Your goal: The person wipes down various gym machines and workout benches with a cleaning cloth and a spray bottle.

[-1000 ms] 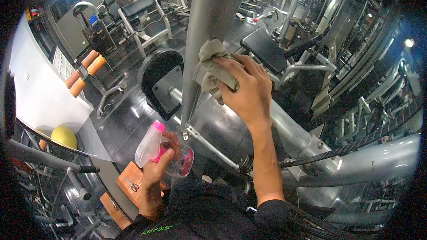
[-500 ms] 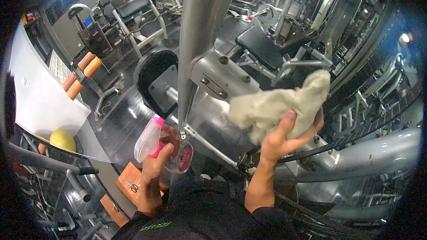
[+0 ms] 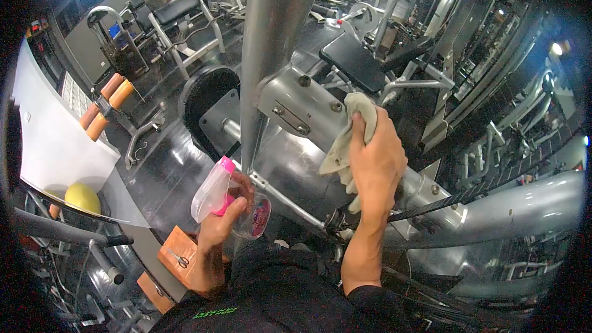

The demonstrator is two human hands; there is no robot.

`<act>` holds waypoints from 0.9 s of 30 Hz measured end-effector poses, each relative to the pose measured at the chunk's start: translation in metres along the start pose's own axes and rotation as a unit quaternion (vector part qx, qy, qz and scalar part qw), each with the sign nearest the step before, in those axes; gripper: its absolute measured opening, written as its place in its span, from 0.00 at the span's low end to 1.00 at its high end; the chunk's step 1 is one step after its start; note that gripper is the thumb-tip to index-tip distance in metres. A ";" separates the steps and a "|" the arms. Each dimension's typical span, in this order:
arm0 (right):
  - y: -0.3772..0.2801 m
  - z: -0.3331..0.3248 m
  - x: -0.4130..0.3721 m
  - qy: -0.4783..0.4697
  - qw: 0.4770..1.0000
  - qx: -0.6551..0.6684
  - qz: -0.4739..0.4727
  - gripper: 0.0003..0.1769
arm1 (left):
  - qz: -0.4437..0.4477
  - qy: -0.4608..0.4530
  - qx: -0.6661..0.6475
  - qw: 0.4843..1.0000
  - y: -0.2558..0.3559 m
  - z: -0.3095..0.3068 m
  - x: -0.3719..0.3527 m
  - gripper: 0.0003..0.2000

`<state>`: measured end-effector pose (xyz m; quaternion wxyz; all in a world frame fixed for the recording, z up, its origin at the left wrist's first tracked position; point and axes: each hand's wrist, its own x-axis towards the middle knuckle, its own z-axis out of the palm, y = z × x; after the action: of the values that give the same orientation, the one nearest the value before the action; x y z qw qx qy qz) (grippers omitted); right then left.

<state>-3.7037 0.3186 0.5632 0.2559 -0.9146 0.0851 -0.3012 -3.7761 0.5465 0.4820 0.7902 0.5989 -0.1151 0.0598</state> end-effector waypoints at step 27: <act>-0.038 0.039 0.015 0.011 0.989 0.110 -0.101 0.19 | 0.010 0.024 0.009 1.000 0.007 -0.007 -0.024 0.18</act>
<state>-3.6687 0.3630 0.5635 0.3224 -0.8814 -0.0383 -0.3432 -3.8002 0.5565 0.4803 0.7868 0.6031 -0.1014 0.0829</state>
